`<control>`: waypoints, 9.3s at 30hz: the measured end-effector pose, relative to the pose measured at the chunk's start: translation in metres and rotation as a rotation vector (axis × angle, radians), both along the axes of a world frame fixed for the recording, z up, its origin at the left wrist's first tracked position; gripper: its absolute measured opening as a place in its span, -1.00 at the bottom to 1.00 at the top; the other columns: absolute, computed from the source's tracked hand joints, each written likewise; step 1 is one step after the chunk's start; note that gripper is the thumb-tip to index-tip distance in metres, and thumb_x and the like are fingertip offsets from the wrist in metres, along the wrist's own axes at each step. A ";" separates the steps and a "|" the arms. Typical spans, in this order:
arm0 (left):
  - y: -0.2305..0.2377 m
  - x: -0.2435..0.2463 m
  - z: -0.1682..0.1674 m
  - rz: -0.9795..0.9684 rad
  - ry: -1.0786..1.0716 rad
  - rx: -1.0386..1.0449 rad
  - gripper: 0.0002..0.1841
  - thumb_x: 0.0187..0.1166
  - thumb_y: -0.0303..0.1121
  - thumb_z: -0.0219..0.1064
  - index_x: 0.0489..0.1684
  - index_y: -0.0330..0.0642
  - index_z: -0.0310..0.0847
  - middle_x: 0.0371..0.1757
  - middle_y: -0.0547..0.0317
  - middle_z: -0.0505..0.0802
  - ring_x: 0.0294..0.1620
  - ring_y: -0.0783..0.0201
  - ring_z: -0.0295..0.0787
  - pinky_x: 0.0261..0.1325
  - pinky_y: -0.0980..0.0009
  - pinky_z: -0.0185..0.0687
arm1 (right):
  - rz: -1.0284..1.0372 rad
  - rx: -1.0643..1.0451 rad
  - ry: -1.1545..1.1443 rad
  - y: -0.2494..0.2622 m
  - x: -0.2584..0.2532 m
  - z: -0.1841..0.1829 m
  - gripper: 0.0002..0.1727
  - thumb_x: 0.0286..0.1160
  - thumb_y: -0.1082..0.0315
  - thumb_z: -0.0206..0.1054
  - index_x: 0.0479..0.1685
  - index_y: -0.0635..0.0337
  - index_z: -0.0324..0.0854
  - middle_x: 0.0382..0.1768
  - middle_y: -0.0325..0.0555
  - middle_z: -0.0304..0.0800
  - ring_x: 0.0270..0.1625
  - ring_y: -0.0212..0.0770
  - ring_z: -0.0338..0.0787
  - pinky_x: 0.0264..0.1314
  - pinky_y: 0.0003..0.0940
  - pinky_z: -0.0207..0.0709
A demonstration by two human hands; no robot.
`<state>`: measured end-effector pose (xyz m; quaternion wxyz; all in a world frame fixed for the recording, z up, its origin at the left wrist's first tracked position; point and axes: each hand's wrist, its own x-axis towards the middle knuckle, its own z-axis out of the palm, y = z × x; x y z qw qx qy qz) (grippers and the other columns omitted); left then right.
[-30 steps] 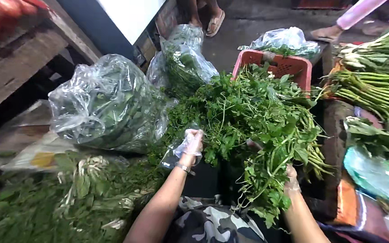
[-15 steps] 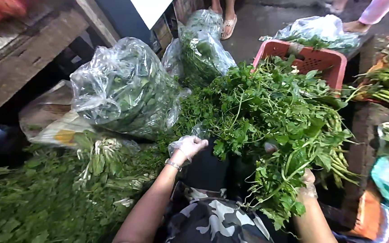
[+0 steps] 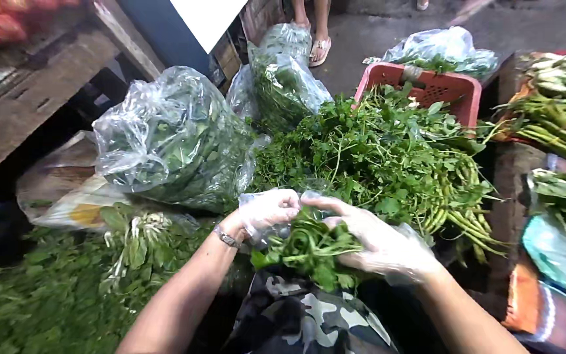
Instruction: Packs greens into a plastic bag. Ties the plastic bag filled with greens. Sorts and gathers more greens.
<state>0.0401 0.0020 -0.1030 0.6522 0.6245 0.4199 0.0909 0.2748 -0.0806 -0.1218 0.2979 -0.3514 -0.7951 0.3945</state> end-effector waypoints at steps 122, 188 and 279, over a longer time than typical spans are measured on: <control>-0.052 0.059 -0.061 0.407 -0.254 0.814 -0.82 0.32 -0.39 0.27 -0.60 -0.28 0.46 -0.40 0.07 0.62 -0.28 0.34 0.54 -0.16 0.46 0.45 | -0.777 -0.396 0.393 -0.009 -0.003 -0.022 0.07 0.36 0.43 0.44 0.86 0.35 -0.22 0.63 0.13 0.37 0.51 -0.48 0.56 0.51 -0.61 0.48; 0.060 0.062 0.120 -0.626 0.805 1.170 -0.67 0.57 -0.41 0.37 0.11 0.37 0.84 0.15 0.07 0.84 0.25 -0.16 0.72 0.16 -0.27 0.60 | -0.289 -0.016 -1.003 0.058 0.027 0.113 -0.40 0.49 -0.12 0.46 0.53 -0.20 0.63 0.57 -0.02 0.54 0.28 0.16 0.76 0.17 0.30 0.60; -0.018 0.048 -0.014 0.212 -0.744 0.171 -0.78 0.52 -0.60 0.33 -0.40 0.02 0.65 -0.43 0.46 0.83 -0.44 0.57 0.74 -0.29 0.62 0.72 | -0.658 -0.132 0.592 0.000 -0.028 0.017 -0.94 0.47 0.51 0.39 -0.23 0.19 0.76 -0.35 -0.33 0.83 -0.30 -0.51 0.79 -0.17 -0.58 0.72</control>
